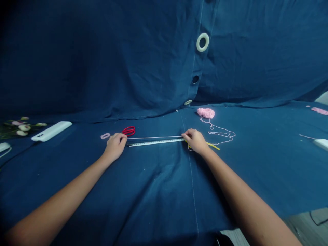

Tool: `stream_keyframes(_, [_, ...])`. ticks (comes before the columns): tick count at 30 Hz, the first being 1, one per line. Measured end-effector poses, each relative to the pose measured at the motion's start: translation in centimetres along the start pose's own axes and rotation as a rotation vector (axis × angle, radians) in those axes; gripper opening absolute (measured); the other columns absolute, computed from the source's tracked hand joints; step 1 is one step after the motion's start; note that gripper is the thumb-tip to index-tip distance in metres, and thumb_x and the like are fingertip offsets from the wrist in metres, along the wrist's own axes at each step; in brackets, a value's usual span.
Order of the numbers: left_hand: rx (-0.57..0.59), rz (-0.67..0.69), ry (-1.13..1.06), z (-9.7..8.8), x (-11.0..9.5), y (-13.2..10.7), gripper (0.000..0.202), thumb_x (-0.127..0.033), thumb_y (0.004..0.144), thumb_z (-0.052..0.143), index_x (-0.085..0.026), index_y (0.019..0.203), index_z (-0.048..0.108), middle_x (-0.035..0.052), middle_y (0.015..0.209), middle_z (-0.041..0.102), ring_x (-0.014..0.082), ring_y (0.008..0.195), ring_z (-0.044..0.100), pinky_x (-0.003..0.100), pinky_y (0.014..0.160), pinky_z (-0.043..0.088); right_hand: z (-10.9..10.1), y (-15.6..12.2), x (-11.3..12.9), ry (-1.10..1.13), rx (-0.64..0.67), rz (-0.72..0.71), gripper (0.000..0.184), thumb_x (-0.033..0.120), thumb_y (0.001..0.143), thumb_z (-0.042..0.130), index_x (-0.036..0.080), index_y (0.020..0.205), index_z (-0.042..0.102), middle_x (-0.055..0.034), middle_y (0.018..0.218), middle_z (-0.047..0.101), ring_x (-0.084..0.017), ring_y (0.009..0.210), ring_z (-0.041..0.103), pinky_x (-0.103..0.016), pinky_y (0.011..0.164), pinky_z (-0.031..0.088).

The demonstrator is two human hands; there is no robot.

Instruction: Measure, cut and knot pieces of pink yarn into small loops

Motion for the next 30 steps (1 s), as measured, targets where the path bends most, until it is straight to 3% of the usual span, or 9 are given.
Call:
stream_keyframes(5, [-0.049,-0.001,0.017,-1.6,0.0,0.0,0.031,-0.041,0.099,0.045,-0.022,0.091,0.069,0.0075,0.11,0.07,0.0305,0.109,0.059,0.044,0.1,0.042,-0.6,-0.2,1.5,-0.046,-0.053,-0.105,0.026,0.04,0.099,0.06,0.022,0.082,0.067,-0.0054,0.087,0.071,-0.025,0.09,0.061,-0.037,0.085,0.039])
stream_keyframes(8, [-0.132,0.032,0.111,-2.9,0.1,0.4,0.03,-0.043,0.098,0.049,-0.023,0.106,0.07,0.0101,0.114,0.068,0.0326,0.11,0.058,0.045,0.097,0.041,-1.2,-0.4,2.9,-0.075,-0.111,-0.201,0.025,0.039,0.101,0.059,0.021,0.085,0.066,-0.0057,0.087,0.07,-0.025,0.089,0.06,-0.037,0.085,0.038])
stream_keyframes(10, [-0.131,0.064,0.191,-2.9,0.2,0.9,0.034,-0.04,0.098,0.049,-0.025,0.123,0.068,0.0115,0.117,0.066,0.0338,0.111,0.056,0.045,0.093,0.041,-1.5,-0.7,3.7,-0.07,-0.151,-0.257,0.025,0.039,0.103,0.058,0.021,0.086,0.065,-0.0056,0.087,0.069,-0.024,0.087,0.059,-0.037,0.084,0.038])
stream_keyframes(13, [-0.051,0.105,0.276,-1.6,0.2,2.0,0.045,-0.042,0.097,0.048,-0.026,0.136,0.064,0.0143,0.116,0.063,0.0368,0.109,0.054,0.048,0.091,0.04,-1.6,-1.0,4.3,-0.034,-0.177,-0.289,0.024,0.039,0.103,0.058,0.021,0.087,0.065,-0.0056,0.087,0.069,-0.024,0.086,0.059,-0.037,0.083,0.039])
stream_keyframes(17, [0.018,0.184,0.253,-0.5,-0.4,2.9,0.042,-0.042,0.094,0.05,-0.019,0.123,0.068,0.0169,0.113,0.061,0.0385,0.108,0.052,0.051,0.093,0.04,-1.6,-1.4,4.9,0.029,-0.191,-0.285,0.024,0.038,0.103,0.058,0.022,0.087,0.065,-0.0053,0.087,0.069,-0.024,0.086,0.058,-0.038,0.082,0.041])
stream_keyframes(21, [0.101,0.328,0.175,-0.3,-1.8,2.6,0.023,-0.033,0.089,0.054,-0.023,0.102,0.071,0.0098,0.119,0.063,0.0321,0.112,0.054,0.045,0.097,0.04,-1.5,-1.7,5.3,0.093,-0.205,-0.277,0.023,0.037,0.103,0.059,0.023,0.086,0.065,-0.0045,0.087,0.069,-0.024,0.085,0.059,-0.038,0.083,0.042])
stream_keyframes(27, [0.27,0.44,0.019,-0.4,-2.1,1.4,0.03,-0.042,0.093,0.058,-0.034,0.118,0.073,0.0036,0.13,0.065,0.029,0.118,0.056,0.045,0.102,0.041,-1.3,-2.0,5.4,0.101,-0.229,-0.265,0.023,0.037,0.103,0.059,0.023,0.086,0.065,-0.0046,0.086,0.069,-0.024,0.085,0.058,-0.038,0.082,0.043])
stream_keyframes(30, [0.298,0.431,0.009,-0.7,-1.5,1.5,0.03,-0.051,0.093,0.061,-0.033,0.112,0.075,0.0043,0.126,0.066,0.0298,0.114,0.059,0.046,0.102,0.043,-1.2,-2.1,5.4,0.107,-0.231,-0.261,0.024,0.038,0.103,0.058,0.024,0.085,0.065,-0.0047,0.086,0.069,-0.024,0.085,0.059,-0.039,0.083,0.043])
Point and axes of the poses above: each hand's wrist, its own y-axis towards the middle knuckle, its own z-axis out of the palm, x = y × z, the point moved 8 cm from there along y, towards the middle knuckle
